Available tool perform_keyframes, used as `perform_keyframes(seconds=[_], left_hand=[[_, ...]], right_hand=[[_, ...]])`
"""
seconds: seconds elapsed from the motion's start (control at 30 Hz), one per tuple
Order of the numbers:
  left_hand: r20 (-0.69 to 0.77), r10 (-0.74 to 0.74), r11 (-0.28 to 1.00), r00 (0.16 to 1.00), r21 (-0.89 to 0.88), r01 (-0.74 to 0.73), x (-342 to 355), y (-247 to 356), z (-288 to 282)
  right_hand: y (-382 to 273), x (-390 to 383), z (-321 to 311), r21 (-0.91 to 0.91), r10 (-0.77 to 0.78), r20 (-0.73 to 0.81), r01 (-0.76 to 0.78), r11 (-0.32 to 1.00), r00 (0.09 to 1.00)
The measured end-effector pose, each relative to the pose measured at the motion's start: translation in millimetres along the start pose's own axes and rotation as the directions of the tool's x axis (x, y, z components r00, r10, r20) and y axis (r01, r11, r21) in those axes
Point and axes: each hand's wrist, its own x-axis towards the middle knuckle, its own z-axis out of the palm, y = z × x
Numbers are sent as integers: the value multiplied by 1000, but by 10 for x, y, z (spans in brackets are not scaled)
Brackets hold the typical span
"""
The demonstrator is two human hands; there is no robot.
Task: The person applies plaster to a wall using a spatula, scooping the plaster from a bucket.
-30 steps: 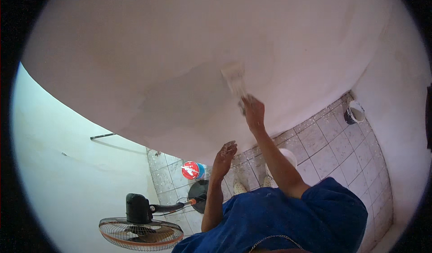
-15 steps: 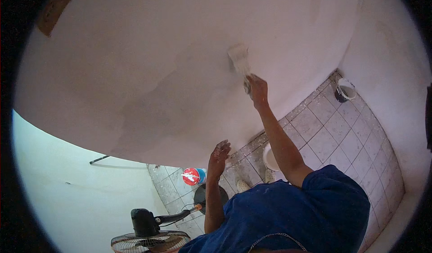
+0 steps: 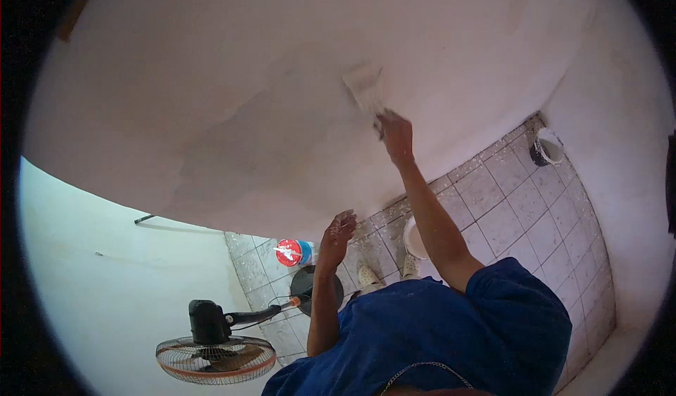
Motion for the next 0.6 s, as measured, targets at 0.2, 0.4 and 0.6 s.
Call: perform_keyframes(seconds=[0.2,0.4,0.6], left_hand=[[-202,-29,999,979,11,32,-222,-131,-131],[-315,75,996,946,-29,-89,-275,-455,-423],[-317,89,991,944,-65,-115,-517,-170,-726]], right_hand=[[976,-1327,-68,-99,269,122,-258,961,955],[338,-1489,146,219,326,274,-388,895,905],[-123,-1533,1004,336,181,338,-298,893,924]])
